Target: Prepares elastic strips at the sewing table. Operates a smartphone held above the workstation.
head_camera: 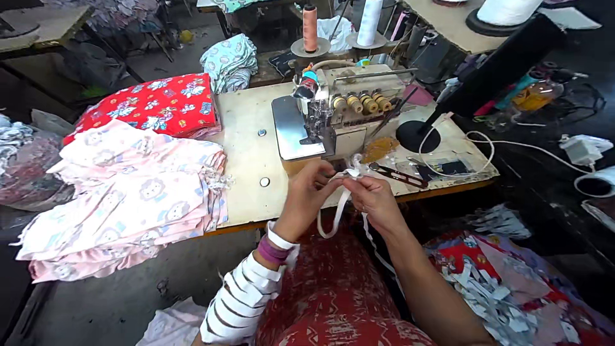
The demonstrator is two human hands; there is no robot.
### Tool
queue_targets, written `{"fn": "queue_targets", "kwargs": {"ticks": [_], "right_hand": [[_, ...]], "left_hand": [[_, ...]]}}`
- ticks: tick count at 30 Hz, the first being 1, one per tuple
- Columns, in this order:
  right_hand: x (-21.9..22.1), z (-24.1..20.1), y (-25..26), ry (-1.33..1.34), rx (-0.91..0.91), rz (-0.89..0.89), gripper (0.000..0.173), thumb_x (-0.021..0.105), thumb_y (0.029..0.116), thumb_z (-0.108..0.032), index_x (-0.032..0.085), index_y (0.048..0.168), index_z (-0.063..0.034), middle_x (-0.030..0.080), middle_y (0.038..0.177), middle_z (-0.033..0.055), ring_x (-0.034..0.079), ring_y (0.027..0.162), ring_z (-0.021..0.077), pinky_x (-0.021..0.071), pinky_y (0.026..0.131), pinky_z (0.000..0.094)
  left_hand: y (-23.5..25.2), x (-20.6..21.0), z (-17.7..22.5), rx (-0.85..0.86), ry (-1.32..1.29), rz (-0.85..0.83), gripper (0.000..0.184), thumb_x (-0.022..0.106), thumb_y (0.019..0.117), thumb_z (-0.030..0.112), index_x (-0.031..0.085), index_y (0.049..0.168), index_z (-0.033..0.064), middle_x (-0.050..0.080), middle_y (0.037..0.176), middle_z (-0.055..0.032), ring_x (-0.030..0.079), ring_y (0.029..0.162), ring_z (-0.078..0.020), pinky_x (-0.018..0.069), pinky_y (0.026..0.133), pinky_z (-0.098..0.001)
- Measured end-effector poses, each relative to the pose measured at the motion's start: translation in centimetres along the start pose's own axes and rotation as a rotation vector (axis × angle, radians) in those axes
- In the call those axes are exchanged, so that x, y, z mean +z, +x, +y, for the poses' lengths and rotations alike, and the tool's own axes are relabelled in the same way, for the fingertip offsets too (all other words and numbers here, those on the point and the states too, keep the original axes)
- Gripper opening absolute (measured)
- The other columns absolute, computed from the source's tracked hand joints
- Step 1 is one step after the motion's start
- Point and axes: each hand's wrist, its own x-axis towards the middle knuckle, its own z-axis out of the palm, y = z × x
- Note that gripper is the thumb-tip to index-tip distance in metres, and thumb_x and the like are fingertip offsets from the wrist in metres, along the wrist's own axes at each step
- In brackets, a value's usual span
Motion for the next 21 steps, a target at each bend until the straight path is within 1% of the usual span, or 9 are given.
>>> {"fn": "queue_targets", "kwargs": {"ticks": [5,6,8,10,11,13,15,18,21], "right_hand": [[0.7,0.0,-2.8,-0.181,-0.283,-0.094,0.014,0.065,0.0977,-0.010,0.077,0.096,-0.0034,0.070,0.082,-0.0122,0.054,0.066,-0.0130,0.0455,0.062,0.0080],[0.7,0.0,-3.3,-0.235,-0.345,-0.125,0.015,0.065,0.0974,-0.009,0.077,0.096,-0.0003,0.074,0.088,-0.0072,0.061,0.076,-0.0112,0.0517,0.072,0.0095],[1.5,0.5,-4.6,-0.356,-0.442,-0.200,0.020,0.066,0.0975,-0.012,0.076,0.092,0.0041,0.075,0.087,0.0026,0.066,0.082,-0.0039,0.0548,0.079,0.0144],[3.3,1.5,-6.5,-0.465,-0.497,-0.321,0.024,0.065,0.0990,-0.016,0.076,0.089,0.0033,0.073,0.080,0.0091,0.068,0.075,0.0071,0.0557,0.073,0.0212],[4.3,2.1,-7.6,-0.501,-0.516,-0.394,0.024,0.064,0.0995,-0.017,0.076,0.090,0.0018,0.072,0.078,0.0101,0.068,0.072,0.0117,0.0563,0.069,0.0253],[5.8,3.2,-9.2,-0.547,-0.532,-0.503,0.023,0.064,0.0996,-0.019,0.075,0.102,0.0010,0.073,0.077,0.0105,0.071,0.067,0.0167,0.0580,0.063,0.0320],[6.1,2.9,-9.7,-0.530,-0.415,-0.560,0.044,0.065,0.0989,-0.025,0.065,0.131,0.0052,0.068,0.068,0.0117,0.062,0.054,0.0194,0.0531,0.055,0.0346],[6.6,1.9,-9.4,-0.372,-0.188,-0.577,0.062,0.054,0.1057,-0.032,0.040,0.153,0.0066,0.055,0.066,0.0081,0.047,0.054,0.0130,0.0455,0.055,0.0282],[9.0,3.8,-9.4,-0.310,-0.142,-0.667,0.046,0.051,0.1066,-0.020,0.051,0.145,0.0063,0.071,0.093,0.0210,0.067,0.074,0.0237,0.0571,0.073,0.0397]], "left_hand": [[-3.4,-6.0,-3.6,-0.180,0.185,0.280,0.021,0.068,0.0944,0.008,0.062,0.111,-0.0043,0.068,0.094,-0.0133,0.065,0.071,-0.0164,0.0552,0.063,-0.0334],[-3.7,-6.4,-3.9,-0.266,0.053,0.369,0.010,0.065,0.0981,0.012,0.063,0.100,0.0025,0.063,0.077,-0.0030,0.058,0.060,-0.0076,0.0510,0.056,-0.0251],[-3.6,-6.0,-2.6,-0.525,-0.470,0.484,0.046,0.040,0.1116,0.024,0.053,0.069,0.0148,0.048,0.049,0.0072,0.044,0.040,0.0000,0.0399,0.043,-0.0155],[-3.7,-5.0,-0.8,-0.668,-0.914,0.521,0.065,0.021,0.1110,0.050,0.052,0.064,0.0180,0.052,0.049,0.0065,0.052,0.044,-0.0018,0.0477,0.047,-0.0165],[-4.2,-4.6,-0.5,-0.626,-1.054,0.493,0.070,0.017,0.1086,0.056,0.062,0.073,0.0180,0.063,0.061,0.0050,0.063,0.056,-0.0042,0.0548,0.057,-0.0192],[-5.1,-4.0,-0.1,-0.389,-1.150,0.370,0.075,0.014,0.1047,0.064,0.069,0.119,0.0156,0.076,0.109,-0.0006,0.073,0.100,-0.0120,0.0595,0.088,-0.0279],[-5.5,-4.5,0.6,-0.196,-1.089,0.235,0.097,0.028,0.0861,0.086,0.034,0.156,0.0189,0.054,0.151,-0.0043,0.056,0.136,-0.0224,0.0494,0.108,-0.0402],[-6.8,-8.3,1.6,0.007,-1.006,0.166,0.115,0.059,0.0685,0.086,0.027,0.162,0.0271,0.043,0.160,-0.0016,0.050,0.141,-0.0255,0.0496,0.108,-0.0476],[-8.5,-12.7,1.6,0.222,-1.060,0.204,0.083,0.070,0.0780,0.067,0.053,0.148,0.0264,0.072,0.118,0.0064,0.071,0.097,-0.0080,0.0609,0.079,-0.0282]]}}
